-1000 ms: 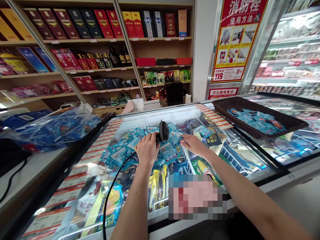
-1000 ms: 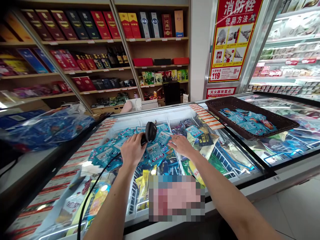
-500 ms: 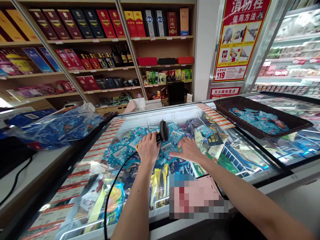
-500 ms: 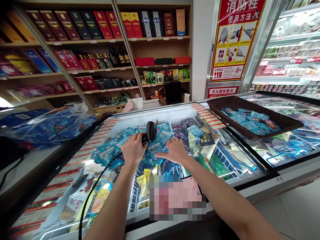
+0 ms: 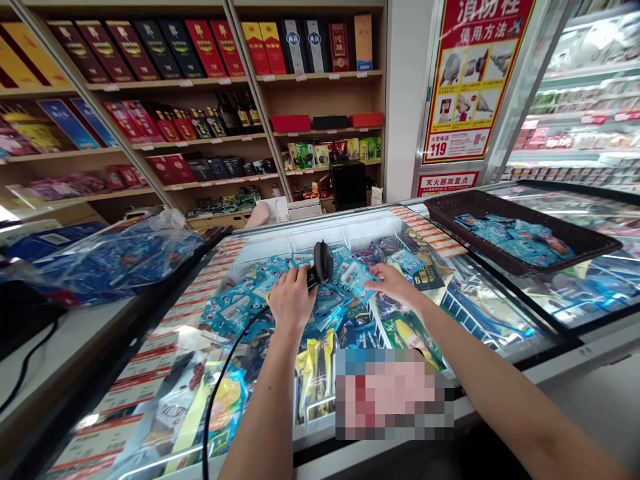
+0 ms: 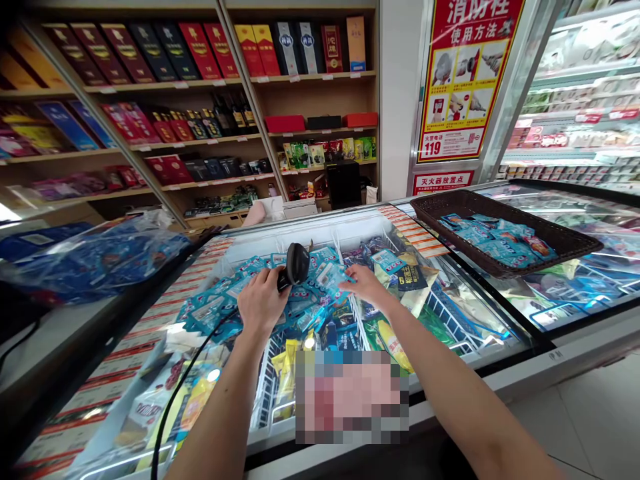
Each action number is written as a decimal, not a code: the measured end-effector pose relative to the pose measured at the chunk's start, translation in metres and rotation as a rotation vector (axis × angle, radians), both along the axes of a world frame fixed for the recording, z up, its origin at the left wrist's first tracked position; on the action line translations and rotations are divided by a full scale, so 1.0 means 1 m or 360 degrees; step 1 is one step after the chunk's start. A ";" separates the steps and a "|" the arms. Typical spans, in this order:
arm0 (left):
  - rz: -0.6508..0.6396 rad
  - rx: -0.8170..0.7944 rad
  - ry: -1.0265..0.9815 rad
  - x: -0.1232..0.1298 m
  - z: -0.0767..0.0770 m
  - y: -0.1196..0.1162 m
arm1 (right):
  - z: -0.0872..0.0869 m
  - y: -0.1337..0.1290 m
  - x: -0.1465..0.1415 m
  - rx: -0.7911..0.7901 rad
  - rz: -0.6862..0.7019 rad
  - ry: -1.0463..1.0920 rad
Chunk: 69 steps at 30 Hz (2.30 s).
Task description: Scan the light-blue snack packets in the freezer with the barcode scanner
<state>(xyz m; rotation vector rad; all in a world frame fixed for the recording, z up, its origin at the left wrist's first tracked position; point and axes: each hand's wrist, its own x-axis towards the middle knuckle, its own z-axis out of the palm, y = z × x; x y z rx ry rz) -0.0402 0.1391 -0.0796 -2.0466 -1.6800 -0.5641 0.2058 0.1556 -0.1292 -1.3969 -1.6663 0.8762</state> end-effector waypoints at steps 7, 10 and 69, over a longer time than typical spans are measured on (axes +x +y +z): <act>-0.0336 0.0008 0.0086 0.004 0.000 -0.002 | -0.006 0.015 0.032 0.0350 -0.0521 0.0150; -0.0460 -0.0041 0.0154 0.008 -0.001 -0.003 | -0.008 0.018 0.033 0.0465 -0.0551 0.0055; -0.0698 -0.0194 0.0344 0.018 -0.006 -0.004 | -0.006 0.020 0.042 0.0567 -0.0648 -0.0299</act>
